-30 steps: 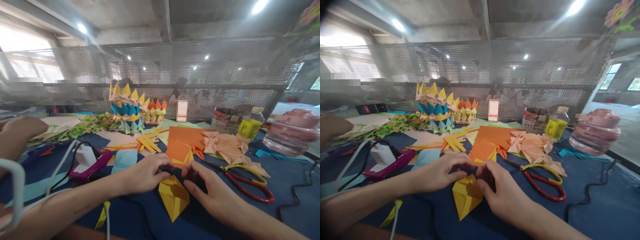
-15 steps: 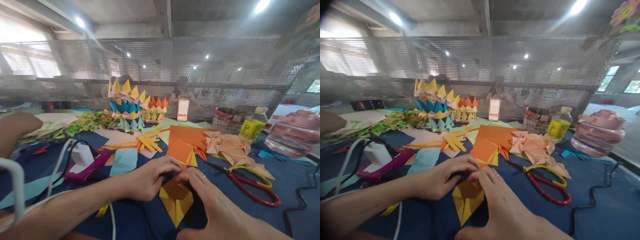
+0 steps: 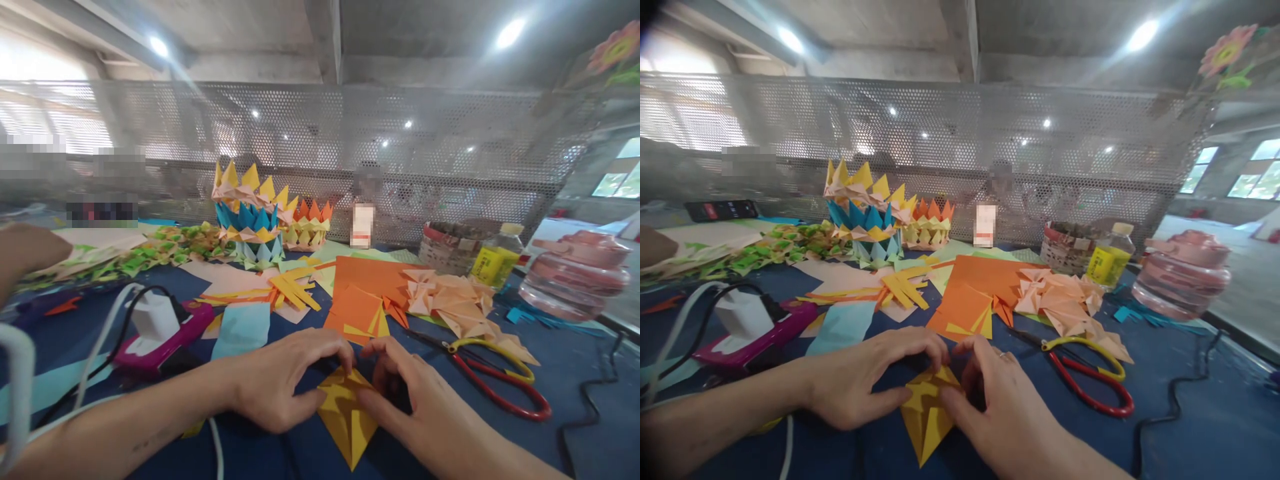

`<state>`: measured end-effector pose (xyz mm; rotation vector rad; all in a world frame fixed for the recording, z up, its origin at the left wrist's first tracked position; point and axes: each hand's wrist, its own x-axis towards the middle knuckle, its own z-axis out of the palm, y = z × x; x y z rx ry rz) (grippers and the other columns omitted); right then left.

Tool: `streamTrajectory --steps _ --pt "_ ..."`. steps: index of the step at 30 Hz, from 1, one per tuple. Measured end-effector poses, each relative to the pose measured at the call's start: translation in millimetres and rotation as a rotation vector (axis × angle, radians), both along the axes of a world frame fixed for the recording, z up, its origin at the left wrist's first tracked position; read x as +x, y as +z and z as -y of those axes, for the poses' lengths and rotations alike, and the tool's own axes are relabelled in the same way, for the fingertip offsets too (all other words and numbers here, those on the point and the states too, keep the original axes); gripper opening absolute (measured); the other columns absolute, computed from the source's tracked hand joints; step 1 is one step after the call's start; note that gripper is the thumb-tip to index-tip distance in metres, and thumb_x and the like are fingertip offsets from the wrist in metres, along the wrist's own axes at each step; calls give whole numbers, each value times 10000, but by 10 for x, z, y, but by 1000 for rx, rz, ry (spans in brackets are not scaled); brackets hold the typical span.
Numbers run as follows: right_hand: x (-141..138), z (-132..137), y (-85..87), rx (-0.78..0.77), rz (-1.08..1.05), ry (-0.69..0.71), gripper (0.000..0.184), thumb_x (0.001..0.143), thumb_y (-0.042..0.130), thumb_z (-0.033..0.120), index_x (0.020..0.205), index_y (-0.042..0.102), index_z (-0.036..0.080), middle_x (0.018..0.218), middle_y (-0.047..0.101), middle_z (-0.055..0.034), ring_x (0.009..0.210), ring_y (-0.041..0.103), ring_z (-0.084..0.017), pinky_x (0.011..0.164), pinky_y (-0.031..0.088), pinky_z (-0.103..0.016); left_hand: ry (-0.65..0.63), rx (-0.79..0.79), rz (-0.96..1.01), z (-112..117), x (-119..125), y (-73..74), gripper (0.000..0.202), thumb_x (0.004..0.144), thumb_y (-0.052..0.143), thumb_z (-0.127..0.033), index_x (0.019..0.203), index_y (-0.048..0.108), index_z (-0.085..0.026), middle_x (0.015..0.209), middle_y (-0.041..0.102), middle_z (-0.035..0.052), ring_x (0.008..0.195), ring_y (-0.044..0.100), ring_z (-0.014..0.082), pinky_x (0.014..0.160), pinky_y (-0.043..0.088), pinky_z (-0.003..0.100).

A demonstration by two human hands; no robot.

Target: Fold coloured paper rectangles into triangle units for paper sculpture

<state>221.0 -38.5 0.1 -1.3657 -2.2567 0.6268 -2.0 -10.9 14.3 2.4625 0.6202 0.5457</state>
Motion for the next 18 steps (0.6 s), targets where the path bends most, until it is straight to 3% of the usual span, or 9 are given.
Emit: streamTrajectory --steps 4,10,14,18 --pt "-17 -13 3 -35 -121 58 327 823 544 142 1130 463 220 774 627 25 680 585 -151 614 439 -255 21 7 -5 1 -7 -21 417 681 534 -22 1058 492 -195 1113 589 57 1007 550 209 933 415 331" --pt "27 -101 5 -16 -251 8 220 887 459 179 1103 425 200 787 617 5 702 598 -162 647 466 -277 4 -76 92 31 7 -46 176 818 584 -210 985 545 -171 986 596 60 885 558 193 832 450 307" --pt "23 -106 18 -39 -265 14 204 887 480 200 1086 441 202 765 603 15 682 592 -155 629 463 -270 -56 -143 165 65 43 -29 132 841 507 -107 929 597 -145 942 626 72 887 594 176 825 466 278" --pt "9 -92 34 -51 -274 26 181 890 500 230 1066 465 209 803 611 11 727 599 -152 674 484 -276 14 -157 153 81 71 -52 199 795 551 -62 950 647 -143 934 662 61 881 620 167 812 471 257"
